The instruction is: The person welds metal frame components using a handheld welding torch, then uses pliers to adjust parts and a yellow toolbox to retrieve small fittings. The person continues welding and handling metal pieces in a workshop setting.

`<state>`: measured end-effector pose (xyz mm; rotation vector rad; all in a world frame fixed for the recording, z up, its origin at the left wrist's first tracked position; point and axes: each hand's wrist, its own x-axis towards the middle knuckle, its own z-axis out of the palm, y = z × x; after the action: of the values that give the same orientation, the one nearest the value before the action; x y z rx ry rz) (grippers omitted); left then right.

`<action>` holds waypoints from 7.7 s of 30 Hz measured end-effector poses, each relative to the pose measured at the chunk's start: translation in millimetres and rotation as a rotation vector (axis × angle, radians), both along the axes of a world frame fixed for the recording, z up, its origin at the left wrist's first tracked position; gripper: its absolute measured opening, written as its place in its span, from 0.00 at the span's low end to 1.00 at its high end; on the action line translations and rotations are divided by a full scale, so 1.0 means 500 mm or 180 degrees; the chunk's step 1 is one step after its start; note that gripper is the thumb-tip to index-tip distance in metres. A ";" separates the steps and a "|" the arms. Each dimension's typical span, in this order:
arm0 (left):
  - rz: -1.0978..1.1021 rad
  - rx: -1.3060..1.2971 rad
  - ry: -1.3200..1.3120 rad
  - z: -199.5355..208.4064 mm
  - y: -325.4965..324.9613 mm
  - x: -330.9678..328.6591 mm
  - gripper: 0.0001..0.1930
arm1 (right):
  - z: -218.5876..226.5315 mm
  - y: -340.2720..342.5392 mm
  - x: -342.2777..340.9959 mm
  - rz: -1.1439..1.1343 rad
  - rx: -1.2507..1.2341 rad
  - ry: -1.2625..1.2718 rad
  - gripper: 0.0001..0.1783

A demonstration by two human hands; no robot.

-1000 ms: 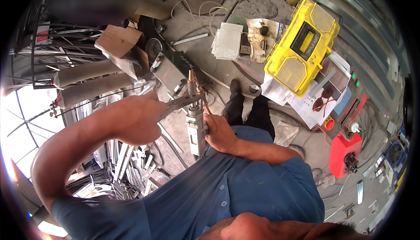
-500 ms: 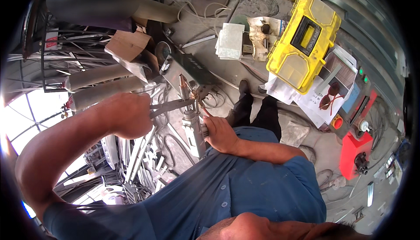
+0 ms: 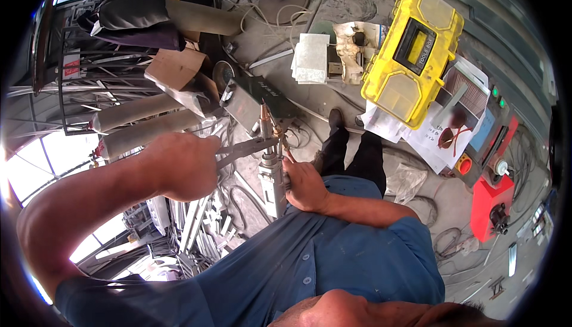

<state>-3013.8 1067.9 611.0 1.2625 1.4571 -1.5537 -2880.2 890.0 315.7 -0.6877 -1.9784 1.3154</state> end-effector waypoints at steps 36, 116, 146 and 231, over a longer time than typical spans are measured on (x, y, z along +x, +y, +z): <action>-0.0202 0.0030 -0.0255 -0.026 -0.014 -0.013 0.19 | -0.015 -0.010 0.020 -0.0010 -0.0114 0.0250 0.51; 0.3684 0.2330 -0.0686 -0.506 -0.505 -0.033 0.18 | 0.097 0.032 0.160 -0.0892 -0.3006 0.0701 0.23; 0.0065 0.1556 -0.2515 -0.127 0.004 0.083 0.26 | 0.074 -0.004 0.134 -0.0438 -0.2161 0.0309 0.47; -0.1808 -0.1711 -0.0103 -0.374 0.303 0.389 0.16 | 0.029 0.017 0.168 -0.0355 -0.3625 0.0590 0.36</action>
<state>-2819.3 1219.3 424.3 1.4080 0.5929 -2.0903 -2796.4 898.4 330.4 -1.0811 -0.8805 2.2959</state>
